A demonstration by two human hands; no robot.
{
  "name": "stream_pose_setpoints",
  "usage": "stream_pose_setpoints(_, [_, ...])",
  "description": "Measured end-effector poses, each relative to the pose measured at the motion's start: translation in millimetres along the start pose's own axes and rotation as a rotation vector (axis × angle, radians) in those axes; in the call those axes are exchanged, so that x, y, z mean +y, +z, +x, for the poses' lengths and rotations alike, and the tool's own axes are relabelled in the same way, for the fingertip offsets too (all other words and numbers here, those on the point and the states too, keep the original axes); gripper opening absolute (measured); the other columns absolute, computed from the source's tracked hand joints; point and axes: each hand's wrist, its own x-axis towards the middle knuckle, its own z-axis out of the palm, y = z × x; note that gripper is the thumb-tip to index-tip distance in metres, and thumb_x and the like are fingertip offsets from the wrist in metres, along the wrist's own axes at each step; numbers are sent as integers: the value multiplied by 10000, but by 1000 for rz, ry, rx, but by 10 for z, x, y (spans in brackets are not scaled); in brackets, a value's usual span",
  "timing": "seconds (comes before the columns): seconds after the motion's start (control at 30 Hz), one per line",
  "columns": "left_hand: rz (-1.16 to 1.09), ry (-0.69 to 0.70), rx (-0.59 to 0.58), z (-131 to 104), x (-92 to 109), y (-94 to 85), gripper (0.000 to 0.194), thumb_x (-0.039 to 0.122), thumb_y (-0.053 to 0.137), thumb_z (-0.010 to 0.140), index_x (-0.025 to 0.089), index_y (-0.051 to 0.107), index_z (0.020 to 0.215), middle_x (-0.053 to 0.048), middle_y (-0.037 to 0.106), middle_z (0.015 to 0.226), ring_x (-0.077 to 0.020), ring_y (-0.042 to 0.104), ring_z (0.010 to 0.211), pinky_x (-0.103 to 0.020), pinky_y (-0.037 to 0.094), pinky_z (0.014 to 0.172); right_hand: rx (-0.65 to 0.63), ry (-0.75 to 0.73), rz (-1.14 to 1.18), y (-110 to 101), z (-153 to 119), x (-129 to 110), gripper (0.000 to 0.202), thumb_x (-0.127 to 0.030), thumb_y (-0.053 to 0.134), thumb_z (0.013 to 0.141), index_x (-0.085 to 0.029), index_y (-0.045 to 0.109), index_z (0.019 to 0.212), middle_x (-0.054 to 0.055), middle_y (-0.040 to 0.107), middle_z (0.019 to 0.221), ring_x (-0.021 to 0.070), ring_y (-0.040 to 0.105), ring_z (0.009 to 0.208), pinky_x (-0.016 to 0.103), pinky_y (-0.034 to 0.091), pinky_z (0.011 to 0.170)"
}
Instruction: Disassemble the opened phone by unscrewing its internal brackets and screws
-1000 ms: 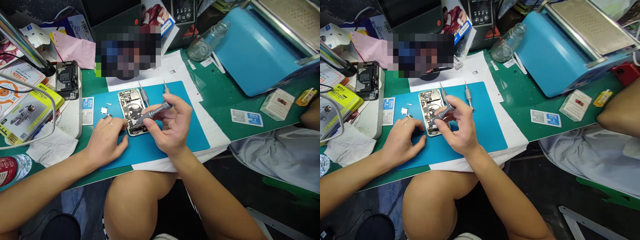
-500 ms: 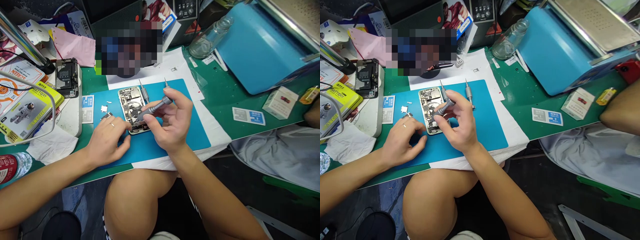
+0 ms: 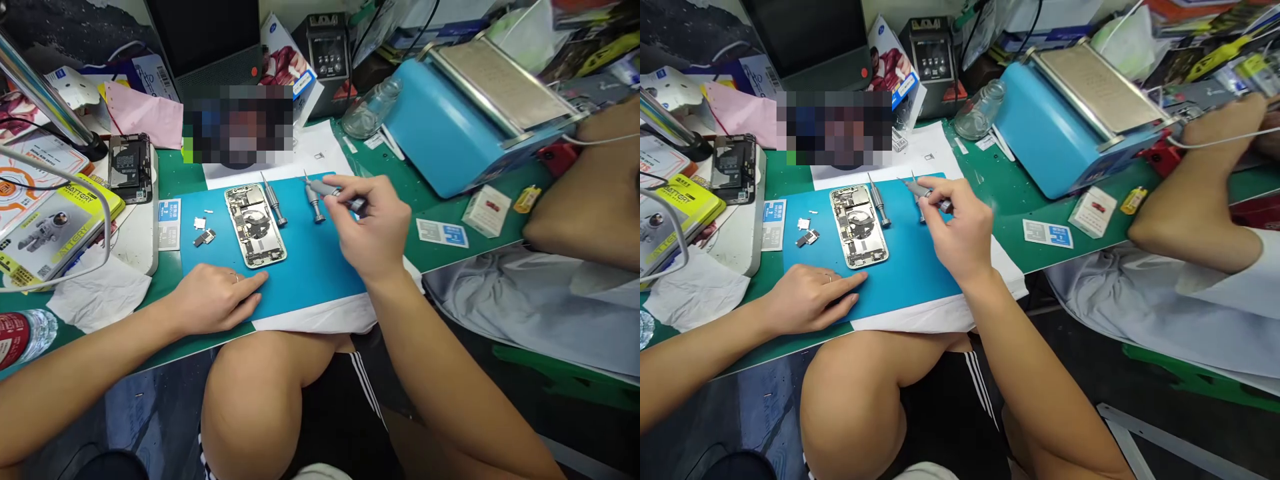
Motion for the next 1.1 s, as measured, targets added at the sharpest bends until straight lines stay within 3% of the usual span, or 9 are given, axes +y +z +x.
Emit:
stream_pose_setpoints(0.1, [3,-13,-34,-7,-5,7,356,304,420,1080,109,632,1289,-17,769,798,-163,737,691,-294,464,534,-119,-35,-82,127,63,68,107,-191,607,951,-250,557,876,67,796,1106,242,775,1037,378,629,853])
stream_pose_setpoints(0.27, [7,-40,-62,-9,3,1,373,317,410,1083,104,622,1303,-21,757,782,-177,726,677,-298,474,549,-304,-71,-120,322,172,127,134,-111,547,928,-235,596,909,104,774,1216,263,745,1145,422,604,955])
stream_pose_setpoints(0.4, [1,-49,-87,-5,20,-14,372,316,398,1085,108,611,1309,-29,764,806,-175,729,695,-296,491,565,-534,-111,-99,279,215,148,166,-140,567,936,-221,658,1049,124,711,1377,300,679,1301,513,568,1089])
stream_pose_setpoints(0.53, [0,-59,-102,-4,23,-25,362,305,392,1083,112,602,1305,-24,755,788,-174,722,677,-299,486,551,-636,-121,-103,164,205,105,300,-152,555,950,-228,648,1225,130,620,1501,306,574,1436,595,477,1207])
stream_pose_setpoints(0.7, [-1,-63,-103,3,25,-38,348,310,408,1079,119,608,1291,-24,749,774,-173,717,667,-294,475,547,-700,-162,-98,105,145,19,290,-179,546,979,-247,632,1248,116,538,1583,280,496,1503,646,308,1308])
stream_pose_setpoints(0.93, [-20,-71,-104,1,20,-29,352,311,408,1081,119,617,1291,-32,754,787,-175,716,683,-280,460,564,-656,-179,-123,142,69,42,179,-199,504,1021,-239,673,1063,123,566,1555,297,563,1446,624,461,1210])
stream_pose_setpoints(1.1, [-33,-70,-106,-1,18,-21,354,308,414,1081,114,617,1297,-38,755,793,-177,716,686,-277,474,571,-626,-213,-91,145,37,69,153,-222,531,1021,-237,682,1037,109,614,1505,302,582,1423,612,479,1197])
